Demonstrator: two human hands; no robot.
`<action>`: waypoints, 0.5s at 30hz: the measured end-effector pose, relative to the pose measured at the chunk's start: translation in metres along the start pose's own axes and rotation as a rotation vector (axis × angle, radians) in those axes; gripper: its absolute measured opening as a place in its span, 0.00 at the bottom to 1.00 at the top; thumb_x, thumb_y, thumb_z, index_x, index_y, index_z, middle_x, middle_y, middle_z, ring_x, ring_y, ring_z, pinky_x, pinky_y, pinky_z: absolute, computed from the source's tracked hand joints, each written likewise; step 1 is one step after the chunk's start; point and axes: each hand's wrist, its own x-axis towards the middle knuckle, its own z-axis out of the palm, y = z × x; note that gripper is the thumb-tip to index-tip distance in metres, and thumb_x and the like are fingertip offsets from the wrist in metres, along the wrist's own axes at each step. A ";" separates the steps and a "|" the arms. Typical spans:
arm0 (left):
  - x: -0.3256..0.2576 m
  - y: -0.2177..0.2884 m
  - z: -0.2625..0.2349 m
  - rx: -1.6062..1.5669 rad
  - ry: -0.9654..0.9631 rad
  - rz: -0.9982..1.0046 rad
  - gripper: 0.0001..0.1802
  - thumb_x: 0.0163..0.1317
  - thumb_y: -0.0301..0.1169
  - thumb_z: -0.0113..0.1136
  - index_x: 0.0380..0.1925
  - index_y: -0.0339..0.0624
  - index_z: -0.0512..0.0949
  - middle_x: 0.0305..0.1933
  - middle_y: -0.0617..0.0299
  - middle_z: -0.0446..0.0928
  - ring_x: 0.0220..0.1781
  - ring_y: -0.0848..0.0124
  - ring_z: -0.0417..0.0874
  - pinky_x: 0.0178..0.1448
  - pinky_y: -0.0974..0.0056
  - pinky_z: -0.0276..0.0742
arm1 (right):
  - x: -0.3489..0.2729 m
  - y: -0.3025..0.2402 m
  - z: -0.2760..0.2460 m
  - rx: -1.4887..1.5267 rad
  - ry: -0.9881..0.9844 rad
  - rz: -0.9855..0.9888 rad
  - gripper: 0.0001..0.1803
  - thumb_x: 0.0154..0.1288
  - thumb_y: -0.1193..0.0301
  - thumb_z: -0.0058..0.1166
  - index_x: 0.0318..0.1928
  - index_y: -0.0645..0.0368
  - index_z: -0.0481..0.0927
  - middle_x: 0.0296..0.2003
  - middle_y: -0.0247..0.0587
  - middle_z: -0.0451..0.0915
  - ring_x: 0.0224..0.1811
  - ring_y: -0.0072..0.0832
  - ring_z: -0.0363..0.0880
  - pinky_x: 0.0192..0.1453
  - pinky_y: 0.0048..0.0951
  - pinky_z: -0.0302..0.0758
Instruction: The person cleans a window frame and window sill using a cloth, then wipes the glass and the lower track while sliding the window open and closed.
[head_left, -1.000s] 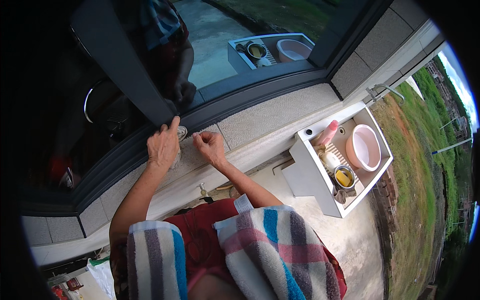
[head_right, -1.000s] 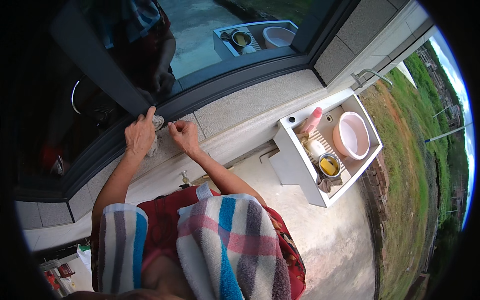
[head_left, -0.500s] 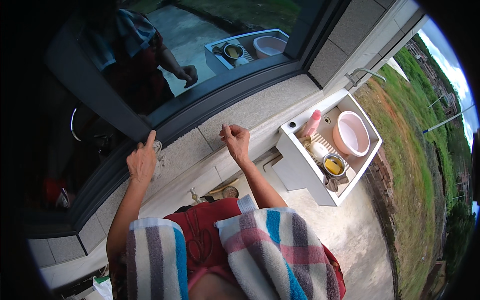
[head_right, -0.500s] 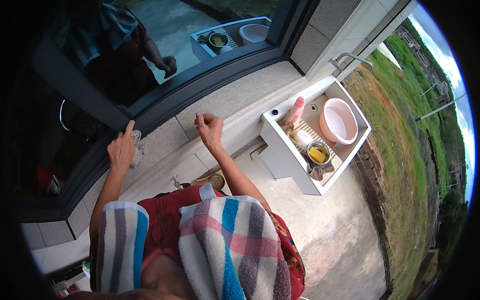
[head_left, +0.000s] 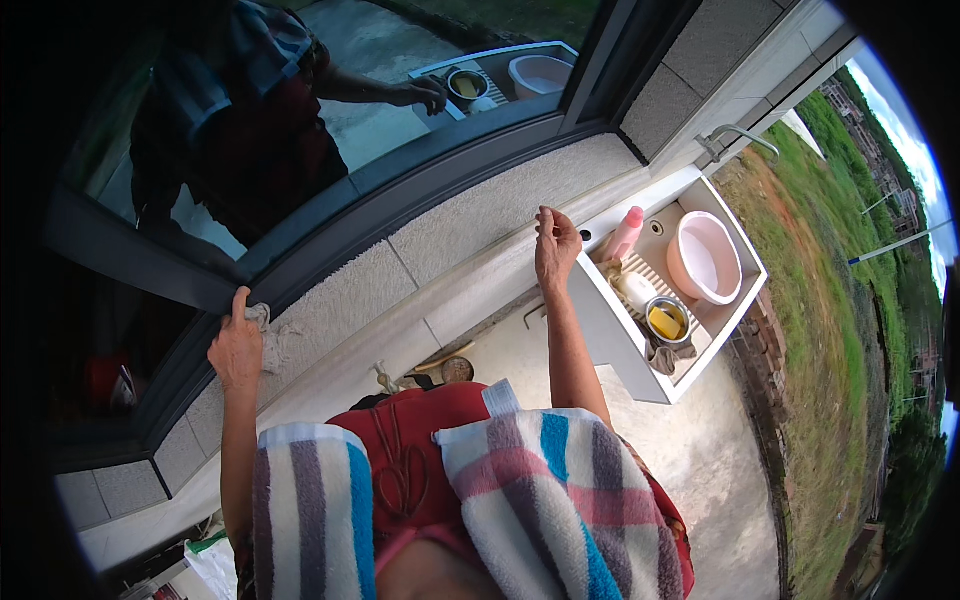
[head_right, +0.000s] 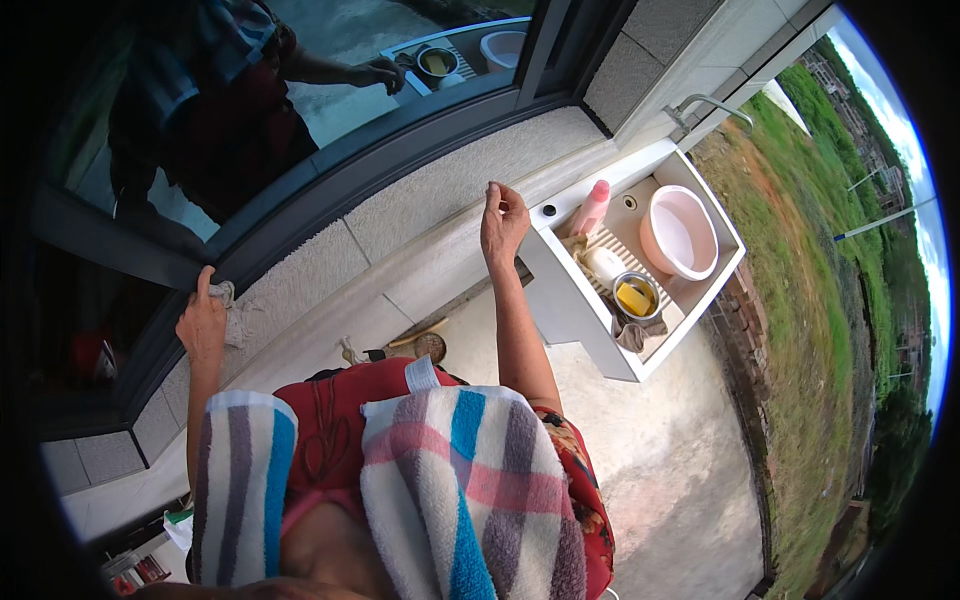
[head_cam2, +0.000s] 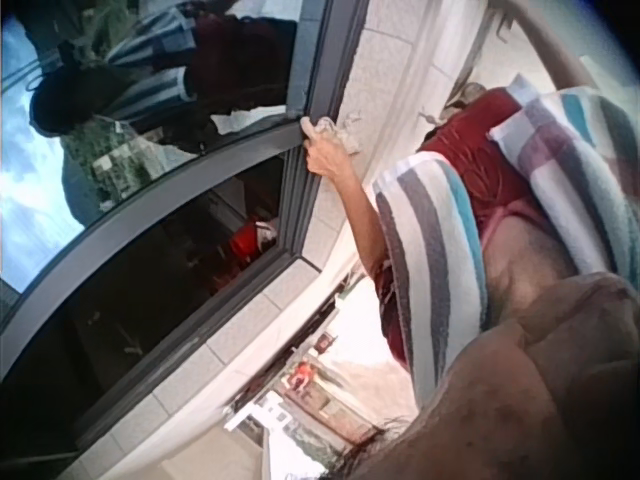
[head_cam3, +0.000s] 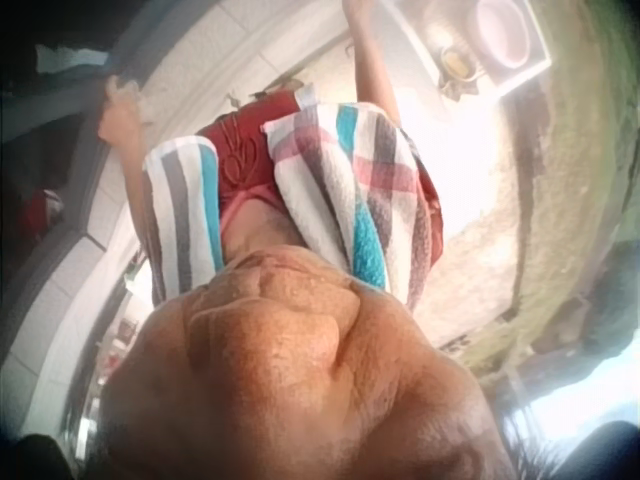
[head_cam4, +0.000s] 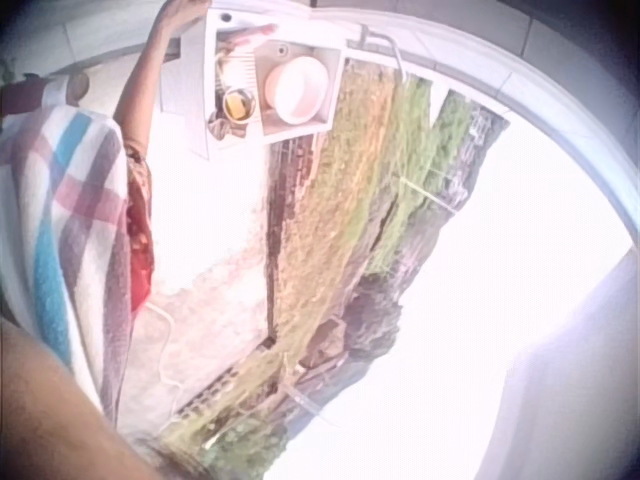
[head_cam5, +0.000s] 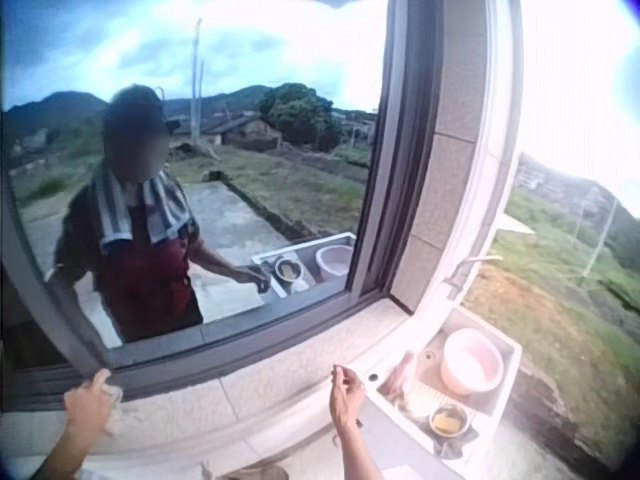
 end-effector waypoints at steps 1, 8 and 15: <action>-0.006 -0.012 0.003 0.002 0.009 -0.019 0.33 0.58 0.28 0.57 0.65 0.66 0.68 0.29 0.54 0.80 0.23 0.57 0.82 0.24 0.57 0.76 | 0.005 -0.006 0.003 -0.044 -0.002 -0.043 0.17 0.70 0.62 0.55 0.47 0.64 0.83 0.36 0.42 0.84 0.37 0.25 0.81 0.43 0.28 0.78; -0.057 -0.058 0.000 -0.058 0.145 -0.150 0.24 0.60 0.29 0.57 0.58 0.58 0.74 0.29 0.54 0.81 0.24 0.61 0.81 0.28 0.59 0.76 | 0.078 0.012 0.046 -0.092 -0.155 -0.315 0.35 0.65 0.63 0.61 0.69 0.56 0.63 0.61 0.49 0.71 0.57 0.40 0.72 0.60 0.37 0.70; -0.135 -0.026 -0.017 -0.635 0.043 -0.628 0.15 0.62 0.30 0.57 0.48 0.45 0.82 0.30 0.52 0.82 0.26 0.66 0.81 0.35 0.62 0.76 | 0.113 0.035 0.093 0.000 -0.382 -0.318 0.42 0.67 0.54 0.60 0.72 0.60 0.55 0.67 0.55 0.63 0.66 0.40 0.64 0.68 0.36 0.62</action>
